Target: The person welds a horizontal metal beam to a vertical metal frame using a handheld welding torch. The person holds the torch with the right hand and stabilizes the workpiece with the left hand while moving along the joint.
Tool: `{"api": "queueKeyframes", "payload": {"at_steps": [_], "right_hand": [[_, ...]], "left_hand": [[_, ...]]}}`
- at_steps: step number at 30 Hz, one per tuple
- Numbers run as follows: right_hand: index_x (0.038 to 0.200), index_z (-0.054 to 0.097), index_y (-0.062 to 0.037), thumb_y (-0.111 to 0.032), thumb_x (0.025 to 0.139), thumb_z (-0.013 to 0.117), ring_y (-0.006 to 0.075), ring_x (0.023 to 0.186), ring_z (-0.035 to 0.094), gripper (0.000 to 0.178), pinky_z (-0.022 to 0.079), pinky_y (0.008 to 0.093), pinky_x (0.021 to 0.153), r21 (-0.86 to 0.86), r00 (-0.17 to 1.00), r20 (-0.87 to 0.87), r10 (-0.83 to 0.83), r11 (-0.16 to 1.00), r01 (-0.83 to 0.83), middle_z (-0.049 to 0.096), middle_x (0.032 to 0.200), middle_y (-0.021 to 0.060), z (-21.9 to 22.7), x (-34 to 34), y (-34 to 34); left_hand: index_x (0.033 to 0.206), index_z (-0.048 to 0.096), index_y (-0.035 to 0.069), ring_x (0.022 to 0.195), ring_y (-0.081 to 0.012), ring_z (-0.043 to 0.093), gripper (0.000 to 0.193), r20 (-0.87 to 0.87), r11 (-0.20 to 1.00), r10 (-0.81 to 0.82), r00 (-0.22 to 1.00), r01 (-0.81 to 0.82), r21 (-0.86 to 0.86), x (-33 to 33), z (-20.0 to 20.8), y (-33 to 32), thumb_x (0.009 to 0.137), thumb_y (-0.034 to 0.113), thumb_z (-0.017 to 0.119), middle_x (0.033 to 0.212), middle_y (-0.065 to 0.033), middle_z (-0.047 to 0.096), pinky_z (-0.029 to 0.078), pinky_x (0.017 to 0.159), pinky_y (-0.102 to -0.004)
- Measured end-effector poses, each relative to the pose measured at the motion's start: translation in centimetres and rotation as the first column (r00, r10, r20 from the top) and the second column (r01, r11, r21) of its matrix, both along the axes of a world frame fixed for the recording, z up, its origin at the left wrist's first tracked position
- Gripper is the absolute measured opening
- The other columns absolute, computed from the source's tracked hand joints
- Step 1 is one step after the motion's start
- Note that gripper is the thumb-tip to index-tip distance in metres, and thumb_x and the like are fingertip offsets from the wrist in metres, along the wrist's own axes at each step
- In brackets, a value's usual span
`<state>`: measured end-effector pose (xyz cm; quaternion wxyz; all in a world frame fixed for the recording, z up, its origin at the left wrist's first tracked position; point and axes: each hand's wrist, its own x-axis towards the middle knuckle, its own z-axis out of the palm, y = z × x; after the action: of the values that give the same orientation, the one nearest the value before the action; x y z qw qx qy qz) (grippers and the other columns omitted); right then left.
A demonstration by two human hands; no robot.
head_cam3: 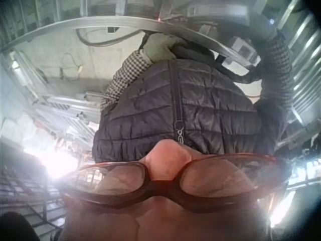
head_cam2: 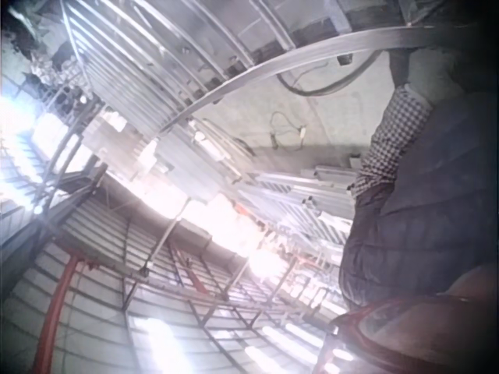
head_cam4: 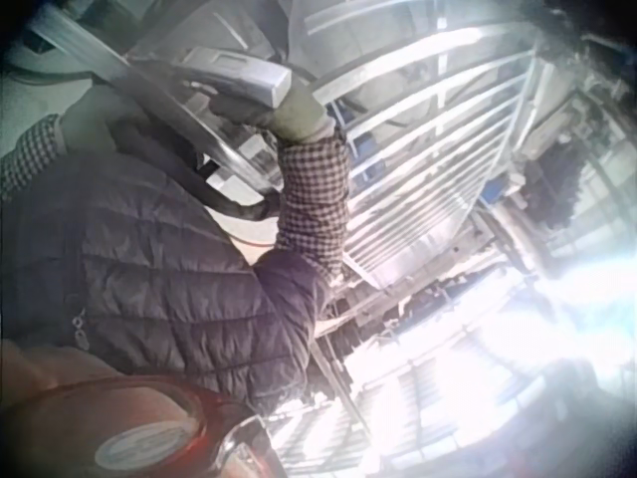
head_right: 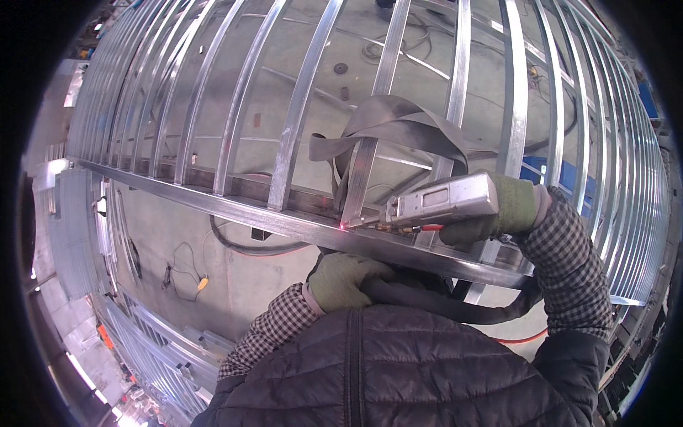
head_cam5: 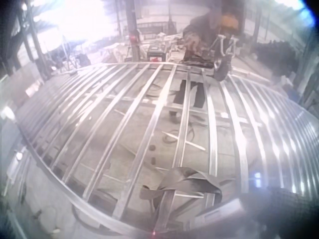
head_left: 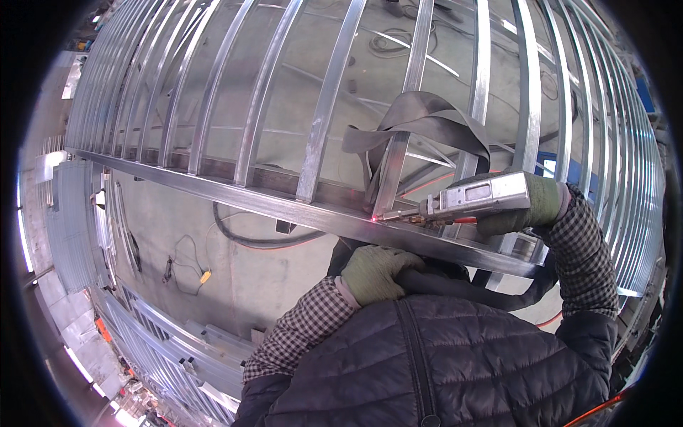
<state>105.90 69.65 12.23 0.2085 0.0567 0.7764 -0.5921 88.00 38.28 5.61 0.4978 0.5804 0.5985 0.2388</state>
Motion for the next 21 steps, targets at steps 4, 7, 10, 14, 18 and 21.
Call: {"api": "queueKeyframes", "payload": {"at_steps": [4,7,10,14,18,21], "right_hand": [[0.143,0.070,-0.0023,-0.029,0.095,0.087,0.0236,0.096,0.077,0.057,0.062,0.0349,0.085,0.011,0.994,-0.113,0.010,1.000,-0.009,0.080,0.117,0.0154,-0.3,-0.3,0.1],[0.142,0.071,-0.0021,-0.030,0.096,0.086,0.0272,0.098,0.078,0.056,0.063,0.0367,0.087,-0.030,0.995,-0.102,-0.020,0.999,0.017,0.080,0.118,0.0167,-0.4,-0.2,0.1],[0.140,0.072,-0.0019,-0.031,0.096,0.086,0.0296,0.102,0.079,0.055,0.063,0.0378,0.091,-0.018,0.994,-0.107,-0.005,1.000,0.003,0.080,0.121,0.0179,-0.8,-0.2,0.3],[0.140,0.072,-0.0023,-0.031,0.097,0.086,0.0307,0.105,0.079,0.054,0.063,0.0382,0.093,0.049,0.978,-0.203,0.038,0.998,-0.029,0.080,0.124,0.0183,-1.3,-0.3,0.4],[0.142,0.071,-0.0027,-0.032,0.098,0.085,0.0306,0.107,0.078,0.055,0.063,0.0381,0.095,0.030,0.969,-0.245,0.037,0.999,-0.030,0.079,0.127,0.0179,-1.6,-0.4,0.3],[0.144,0.070,-0.0028,-0.032,0.098,0.085,0.0298,0.109,0.078,0.056,0.062,0.0378,0.096,0.013,0.972,-0.229,0.046,0.999,-0.044,0.078,0.130,0.0174,-1.6,-0.5,0.3]], "left_hand": [[0.128,0.078,0.021,0.112,-0.0326,0.076,0.056,0.001,1.000,-0.002,1.000,0.002,-0.003,0.0,-0.2,0.1,0.072,0.023,0.084,0.119,-0.0098,0.080,0.059,0.098,-0.0453],[0.124,0.081,0.017,0.111,-0.0334,0.077,0.055,-0.003,1.000,0.004,1.000,-0.004,-0.021,-0.1,-0.2,0.2,0.070,0.024,0.089,0.120,-0.0105,0.081,0.060,0.099,-0.0429],[0.125,0.081,0.017,0.111,-0.0332,0.077,0.056,0.020,1.000,0.015,1.000,-0.015,-0.008,-0.1,-0.2,0.2,0.070,0.025,0.089,0.119,-0.0106,0.081,0.060,0.099,-0.0426],[0.127,0.078,0.019,0.112,-0.0327,0.076,0.058,0.011,1.000,0.007,1.000,-0.007,0.013,-0.1,-0.4,0.1,0.070,0.021,0.085,0.118,-0.0094,0.080,0.060,0.098,-0.0446],[0.128,0.078,0.019,0.108,-0.0322,0.077,0.058,0.005,0.999,0.016,1.000,-0.016,0.043,-0.1,-0.7,-0.1,0.070,0.021,0.086,0.115,-0.0089,0.081,0.060,0.096,-0.0444],[0.125,0.080,0.019,0.102,-0.0302,0.079,0.054,0.013,1.000,0.031,0.999,-0.031,0.000,-0.1,-0.9,-0.2,0.072,0.023,0.088,0.111,-0.0079,0.082,0.062,0.092,-0.0421]]}}
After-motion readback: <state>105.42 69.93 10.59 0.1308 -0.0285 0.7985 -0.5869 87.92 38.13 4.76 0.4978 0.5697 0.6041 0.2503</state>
